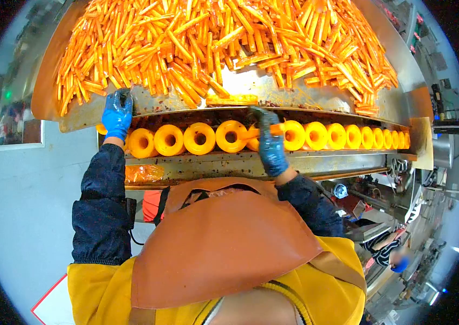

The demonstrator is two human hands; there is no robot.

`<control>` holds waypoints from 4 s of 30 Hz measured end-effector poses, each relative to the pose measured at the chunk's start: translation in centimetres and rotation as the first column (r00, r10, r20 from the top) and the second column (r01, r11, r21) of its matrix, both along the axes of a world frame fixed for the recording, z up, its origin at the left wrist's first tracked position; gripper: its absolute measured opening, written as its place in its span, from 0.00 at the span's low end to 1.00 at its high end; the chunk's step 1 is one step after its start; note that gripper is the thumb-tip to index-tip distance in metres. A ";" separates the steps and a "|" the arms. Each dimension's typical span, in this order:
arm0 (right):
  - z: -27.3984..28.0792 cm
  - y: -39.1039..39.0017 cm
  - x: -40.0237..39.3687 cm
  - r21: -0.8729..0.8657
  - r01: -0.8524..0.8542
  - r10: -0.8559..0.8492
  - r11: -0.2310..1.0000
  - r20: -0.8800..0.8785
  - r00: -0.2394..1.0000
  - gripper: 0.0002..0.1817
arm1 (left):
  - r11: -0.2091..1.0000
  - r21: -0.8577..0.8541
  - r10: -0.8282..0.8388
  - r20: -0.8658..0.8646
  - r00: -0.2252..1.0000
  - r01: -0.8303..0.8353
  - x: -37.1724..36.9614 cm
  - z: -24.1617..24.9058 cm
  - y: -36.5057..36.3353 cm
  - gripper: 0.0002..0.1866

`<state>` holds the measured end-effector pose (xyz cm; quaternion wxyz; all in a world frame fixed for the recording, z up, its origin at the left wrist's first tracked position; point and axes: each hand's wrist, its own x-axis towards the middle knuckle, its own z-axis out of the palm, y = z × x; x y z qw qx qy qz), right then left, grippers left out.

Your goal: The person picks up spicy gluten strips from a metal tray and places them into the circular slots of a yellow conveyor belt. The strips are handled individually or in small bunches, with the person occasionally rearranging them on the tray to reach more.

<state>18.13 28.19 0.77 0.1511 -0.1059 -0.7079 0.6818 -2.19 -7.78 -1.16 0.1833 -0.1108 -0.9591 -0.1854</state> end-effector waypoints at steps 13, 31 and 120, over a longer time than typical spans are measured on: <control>3.3 0.8 -7.7 0.929 -0.209 0.246 0.304 0.135 0.960 0.23 | 0.848 -0.009 -0.522 0.166 0.837 0.530 1.3 6.7 8.2 0.32; 5.1 14.5 -20.5 0.917 -0.258 -0.301 0.304 0.349 0.887 0.24 | 0.566 -0.293 -0.705 0.314 0.636 0.771 -1.6 5.8 20.8 0.19; 0.5 1.7 1.3 0.449 -0.209 0.118 0.869 0.222 0.968 0.16 | 0.288 0.945 -0.586 0.302 0.752 -0.156 13.7 2.9 11.9 0.19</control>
